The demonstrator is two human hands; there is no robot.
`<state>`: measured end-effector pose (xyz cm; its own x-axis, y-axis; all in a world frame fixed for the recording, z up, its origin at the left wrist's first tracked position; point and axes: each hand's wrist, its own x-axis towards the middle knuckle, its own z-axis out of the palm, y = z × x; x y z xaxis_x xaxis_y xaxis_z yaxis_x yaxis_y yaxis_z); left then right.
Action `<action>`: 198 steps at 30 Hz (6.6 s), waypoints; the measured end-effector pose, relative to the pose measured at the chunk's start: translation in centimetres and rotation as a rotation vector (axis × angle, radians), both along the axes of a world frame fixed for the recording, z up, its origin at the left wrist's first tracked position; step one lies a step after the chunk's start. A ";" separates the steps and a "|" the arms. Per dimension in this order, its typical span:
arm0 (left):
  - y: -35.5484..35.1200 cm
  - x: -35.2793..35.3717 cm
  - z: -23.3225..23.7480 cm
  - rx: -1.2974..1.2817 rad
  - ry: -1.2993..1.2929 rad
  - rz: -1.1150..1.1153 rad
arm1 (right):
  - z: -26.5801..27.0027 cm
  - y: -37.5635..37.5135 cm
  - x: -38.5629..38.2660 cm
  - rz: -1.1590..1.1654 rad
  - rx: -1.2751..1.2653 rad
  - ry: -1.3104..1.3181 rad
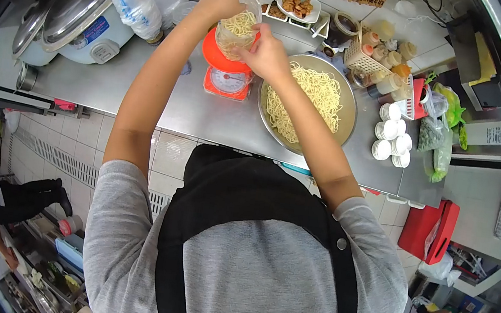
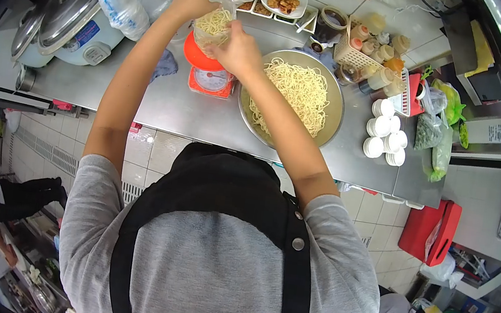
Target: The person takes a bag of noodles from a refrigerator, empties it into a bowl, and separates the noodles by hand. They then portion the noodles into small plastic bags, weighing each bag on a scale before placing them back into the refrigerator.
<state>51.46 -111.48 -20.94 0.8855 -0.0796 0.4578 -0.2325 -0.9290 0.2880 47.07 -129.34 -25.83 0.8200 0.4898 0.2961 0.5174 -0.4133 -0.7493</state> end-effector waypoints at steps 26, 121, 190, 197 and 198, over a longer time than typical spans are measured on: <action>5.2 -4.3 3.6 -0.167 0.012 0.176 | 7.1 -0.6 1.6 0.271 -0.025 -0.254; 26.8 -0.2 5.5 -0.191 -0.269 0.900 | -8.2 -1.2 -10.5 0.283 0.128 0.621; -4.4 -17.4 -5.2 -1.256 0.135 -0.052 | -2.9 -18.6 0.5 -0.320 -0.641 0.321; -3.2 -17.3 -5.9 -1.264 0.080 0.000 | 10.6 -19.9 0.5 -0.258 -0.210 0.016; -3.1 -17.4 -6.0 -1.274 0.083 -0.004 | 12.5 -19.8 0.2 -0.258 -0.211 0.017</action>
<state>34.04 -114.55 -26.91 0.9160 0.3698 0.1557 -0.1731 0.0142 0.9848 47.24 -149.11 -13.33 0.9288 0.3146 0.1958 0.3640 -0.6761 -0.6406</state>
